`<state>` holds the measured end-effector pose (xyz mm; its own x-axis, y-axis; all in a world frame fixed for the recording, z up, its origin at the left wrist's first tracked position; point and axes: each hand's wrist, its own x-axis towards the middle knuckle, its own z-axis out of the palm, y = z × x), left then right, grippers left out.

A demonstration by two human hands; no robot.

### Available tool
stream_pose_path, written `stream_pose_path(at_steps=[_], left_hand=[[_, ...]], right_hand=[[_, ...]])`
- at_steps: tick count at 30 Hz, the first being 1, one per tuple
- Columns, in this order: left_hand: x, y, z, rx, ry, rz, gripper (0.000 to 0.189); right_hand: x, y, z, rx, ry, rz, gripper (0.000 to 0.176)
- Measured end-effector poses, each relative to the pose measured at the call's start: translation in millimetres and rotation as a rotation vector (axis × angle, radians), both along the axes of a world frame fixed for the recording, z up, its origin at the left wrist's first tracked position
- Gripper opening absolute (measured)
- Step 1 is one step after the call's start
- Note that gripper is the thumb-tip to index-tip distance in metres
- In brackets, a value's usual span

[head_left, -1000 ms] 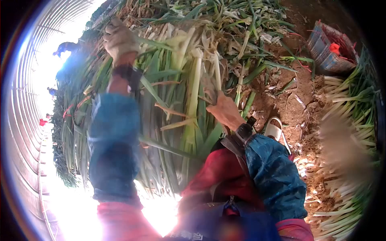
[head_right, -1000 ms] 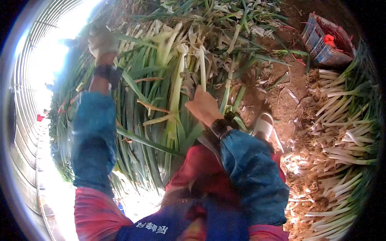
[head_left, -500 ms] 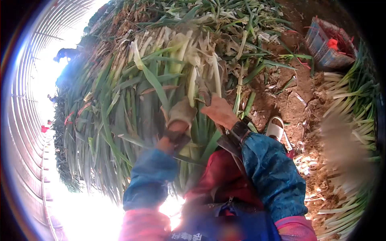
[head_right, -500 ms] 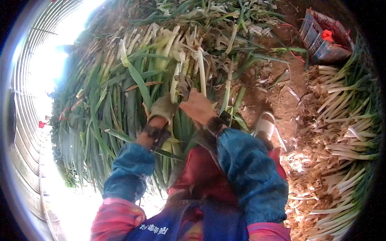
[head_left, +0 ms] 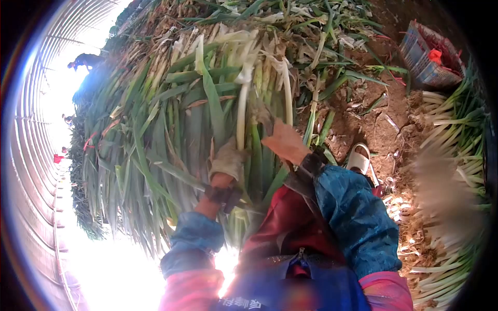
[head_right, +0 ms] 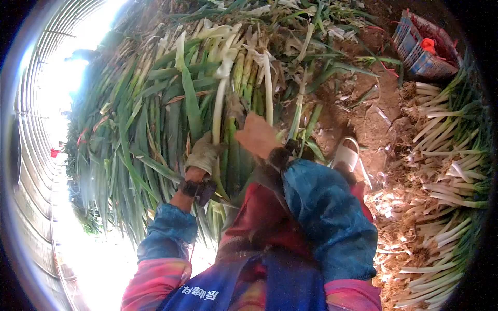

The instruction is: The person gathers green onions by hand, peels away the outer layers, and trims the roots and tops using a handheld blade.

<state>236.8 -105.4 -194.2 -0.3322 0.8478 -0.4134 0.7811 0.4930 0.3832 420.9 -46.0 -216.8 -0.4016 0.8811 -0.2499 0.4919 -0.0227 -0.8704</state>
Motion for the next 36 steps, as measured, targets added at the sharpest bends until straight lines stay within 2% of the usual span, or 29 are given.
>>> stream_pose_path(at_steps=[3, 4, 8, 11, 14, 16, 17, 20, 22, 25, 27, 31, 32, 36], left_hand=[[-2.7, -7.7, -9.7, -0.026, 0.051, 0.0, 0.048], [-4.3, -8.4, -11.9, -0.019, 0.027, 0.009, 0.048], [-5.2, -8.6, -22.8, 0.036, -0.103, 0.03, 0.048], [-0.6, -6.2, -16.3, -0.024, 0.019, 0.004, 0.047], [1.7, -10.3, -8.6, 0.043, -0.083, -0.005, 0.047], [7.9, -13.6, 3.6, 0.031, -0.242, 0.06, 0.048], [12.1, -14.6, 8.6, 0.026, -0.323, 0.091, 0.048], [15.6, -15.9, 4.3, 0.106, -0.381, 0.048, 0.047], [16.6, -8.1, 2.4, 0.062, -0.296, -0.015, 0.046], [18.5, -6.4, -1.2, 0.027, -0.251, -0.004, 0.046], [16.5, -6.2, -2.5, 0.043, -0.268, 0.004, 0.043], [10.1, -7.7, -11.8, 0.075, -0.42, 0.015, 0.037], [10.2, -7.2, -11.9, 0.073, -0.472, 0.031, 0.037], [9.2, -7.6, -12.3, 0.055, -0.393, 0.006, 0.036]], right_hand=[[-1.1, 6.0, 10.2, 0.13, 0.034, 0.02, 0.05], [-1.1, 4.1, 17.2, 0.07, 0.015, 0.025, 0.044], [-1.9, -9.4, 3.9, 0.055, 0.046, 0.021, 0.041], [-1.3, -7.7, 1.9, 0.048, 0.023, 0.014, 0.04], [-3.3, 3.3, -3.2, 0.046, 0.04, 0.015, 0.043], [-3.8, 11.7, -4.8, -0.007, 0.033, 0.04, 0.045], [-0.4, 11.5, -0.1, 0.046, 0.018, 0.076, 0.043], [5.4, 7.1, 11.2, 0.094, -0.013, 0.089, 0.04], [-1.2, 3.7, -3.2, -0.015, -0.023, -0.029, 0.038], [4.0, -1.0, -29.3, 0.289, -0.105, 0.134, 0.045], [12.7, -7.3, -1.4, 0.207, -0.06, 0.087, 0.047], [3.7, -23.0, 2.3, 0.028, -0.068, -0.008, 0.047], [4.3, -22.6, 2.6, 0.033, -0.047, -0.008, 0.047], [3.2, -18.4, -1.9, 0.111, 0.001, -0.034, 0.045]])
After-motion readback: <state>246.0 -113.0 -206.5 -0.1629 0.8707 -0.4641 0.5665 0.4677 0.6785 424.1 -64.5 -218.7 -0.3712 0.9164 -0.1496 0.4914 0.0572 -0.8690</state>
